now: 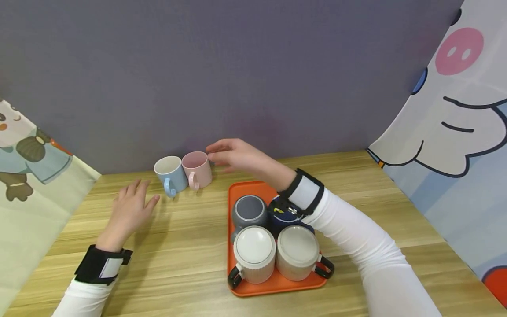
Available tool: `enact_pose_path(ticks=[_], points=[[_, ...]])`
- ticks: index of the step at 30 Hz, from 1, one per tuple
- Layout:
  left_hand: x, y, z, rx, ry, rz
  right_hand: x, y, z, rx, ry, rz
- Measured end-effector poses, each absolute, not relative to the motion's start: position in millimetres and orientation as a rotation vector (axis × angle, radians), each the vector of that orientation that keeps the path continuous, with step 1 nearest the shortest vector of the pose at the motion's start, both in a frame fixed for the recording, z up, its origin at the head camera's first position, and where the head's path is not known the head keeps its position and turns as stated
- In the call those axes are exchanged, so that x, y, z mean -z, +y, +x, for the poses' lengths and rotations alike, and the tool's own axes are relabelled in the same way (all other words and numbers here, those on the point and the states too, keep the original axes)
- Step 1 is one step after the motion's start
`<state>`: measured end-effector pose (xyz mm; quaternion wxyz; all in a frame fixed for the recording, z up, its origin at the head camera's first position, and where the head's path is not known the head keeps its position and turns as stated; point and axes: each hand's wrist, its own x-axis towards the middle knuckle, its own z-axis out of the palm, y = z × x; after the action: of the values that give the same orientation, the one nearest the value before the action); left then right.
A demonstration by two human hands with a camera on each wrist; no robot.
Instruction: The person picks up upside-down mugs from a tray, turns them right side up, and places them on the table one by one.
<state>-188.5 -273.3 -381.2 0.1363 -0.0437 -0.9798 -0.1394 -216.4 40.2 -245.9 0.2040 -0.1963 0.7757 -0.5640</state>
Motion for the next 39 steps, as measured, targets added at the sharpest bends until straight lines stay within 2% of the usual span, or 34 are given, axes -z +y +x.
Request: enact_pose_path(ticks=[11,27,39], points=[[369.6,-252.6,-197.8,0.458,-2.833,-0.136,253.3,90.7,-195.8,1.290,2.805,-0.747],[364.6,-228.1,-205.9,0.479,-2.819,-0.169,290.7,153.0,-167.0,1.196,3.117,-0.543],[367.3,-209.9,-210.1,0.472,-2.817,-0.221,320.0,187.3,-155.1,1.006,3.045,-0.451]])
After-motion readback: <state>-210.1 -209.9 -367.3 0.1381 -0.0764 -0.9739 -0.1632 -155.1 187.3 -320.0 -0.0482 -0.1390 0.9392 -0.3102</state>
